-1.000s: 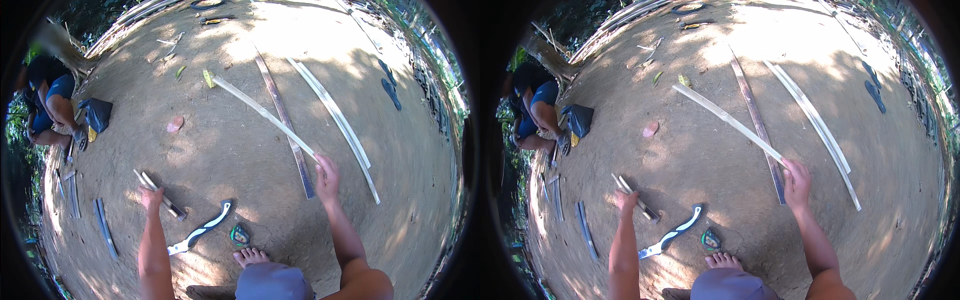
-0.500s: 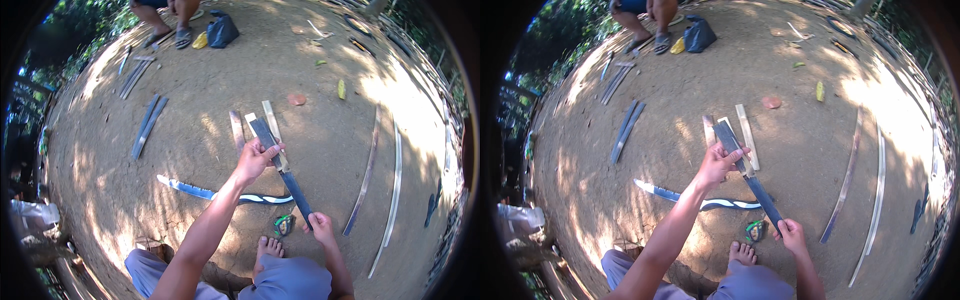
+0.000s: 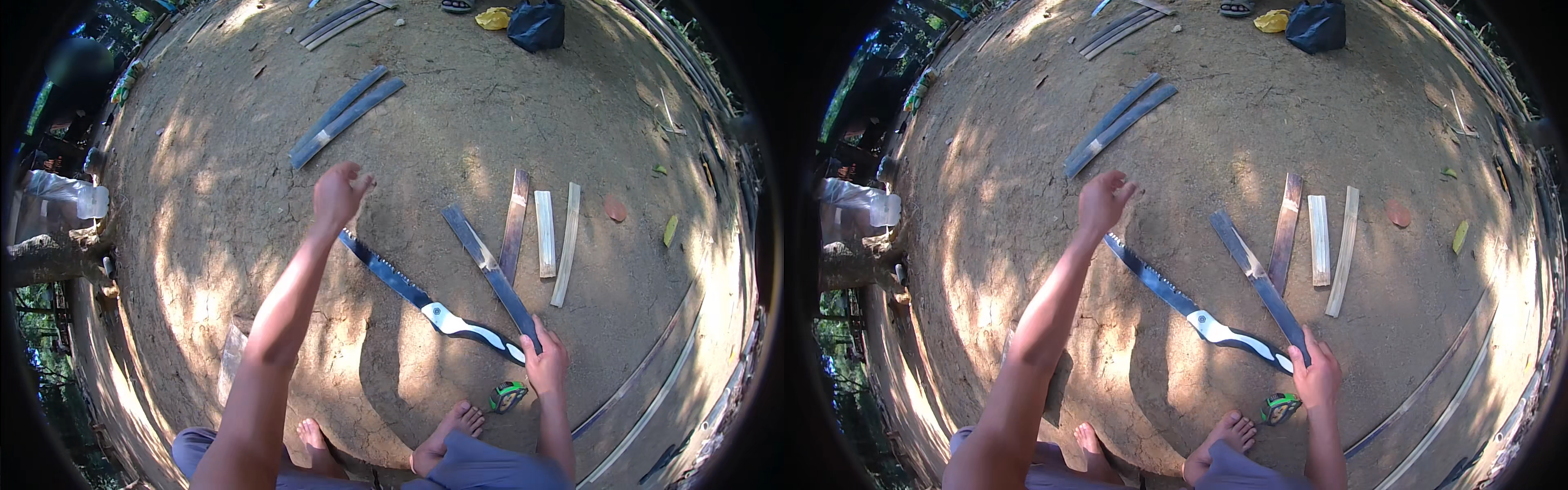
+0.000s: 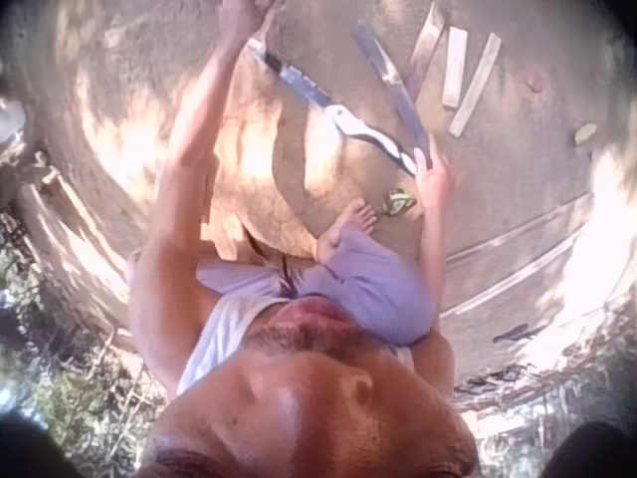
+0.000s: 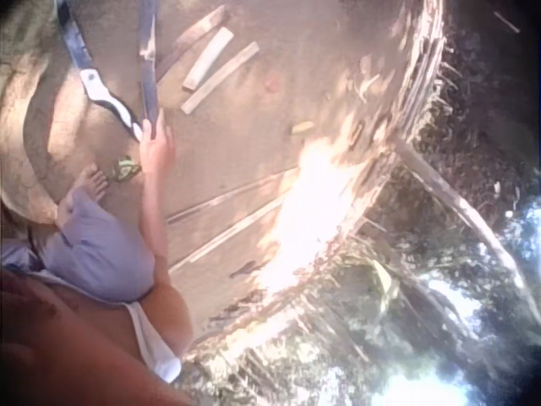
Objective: The person saws a piece of wood and then saws a long bamboo pole held by hand on a wooden block.
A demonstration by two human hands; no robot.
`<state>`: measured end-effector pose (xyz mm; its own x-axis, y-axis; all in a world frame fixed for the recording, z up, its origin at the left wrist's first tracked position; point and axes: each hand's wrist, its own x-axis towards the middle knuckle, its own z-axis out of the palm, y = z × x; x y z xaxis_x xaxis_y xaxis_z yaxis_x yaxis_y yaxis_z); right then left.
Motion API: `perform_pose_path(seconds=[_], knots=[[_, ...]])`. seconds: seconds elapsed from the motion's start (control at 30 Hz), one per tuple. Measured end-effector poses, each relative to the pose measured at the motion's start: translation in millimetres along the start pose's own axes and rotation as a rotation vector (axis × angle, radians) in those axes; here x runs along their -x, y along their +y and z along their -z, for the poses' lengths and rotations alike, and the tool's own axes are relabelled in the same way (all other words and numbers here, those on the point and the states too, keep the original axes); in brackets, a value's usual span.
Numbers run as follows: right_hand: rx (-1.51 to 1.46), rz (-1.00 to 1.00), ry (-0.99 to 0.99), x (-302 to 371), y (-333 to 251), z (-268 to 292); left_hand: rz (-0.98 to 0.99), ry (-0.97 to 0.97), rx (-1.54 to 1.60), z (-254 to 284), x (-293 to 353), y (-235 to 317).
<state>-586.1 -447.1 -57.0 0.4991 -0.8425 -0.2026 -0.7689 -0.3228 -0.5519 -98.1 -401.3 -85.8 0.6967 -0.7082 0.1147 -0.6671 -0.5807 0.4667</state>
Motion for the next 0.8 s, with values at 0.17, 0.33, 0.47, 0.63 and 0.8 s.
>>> perform_pose_path(seconds=[0.17, 0.33, 0.47, 0.63, 0.8], knots=[[-0.087, 0.052, -0.002, -11.3, 14.2, -24.4, 0.177, -0.088, -0.455, 4.0, -54.6, -101.4], [-1.248, -0.651, -0.686, -11.2, 24.6, -10.4, 0.089, -0.106, -0.416, -1.9, -60.8, -108.3], [-1.61, -0.562, -0.878, 13.2, 20.9, -13.7, 0.017, 0.008, -0.369, -4.9, -58.0, -117.0], [-1.814, -0.536, -0.961, 30.8, 22.5, -19.6, 0.049, 0.008, -0.25, 1.5, -51.4, -115.6], [-1.732, -0.455, -0.896, 40.2, -0.9, -19.1, 0.364, -0.211, 0.539, 20.0, -46.9, -115.5]])
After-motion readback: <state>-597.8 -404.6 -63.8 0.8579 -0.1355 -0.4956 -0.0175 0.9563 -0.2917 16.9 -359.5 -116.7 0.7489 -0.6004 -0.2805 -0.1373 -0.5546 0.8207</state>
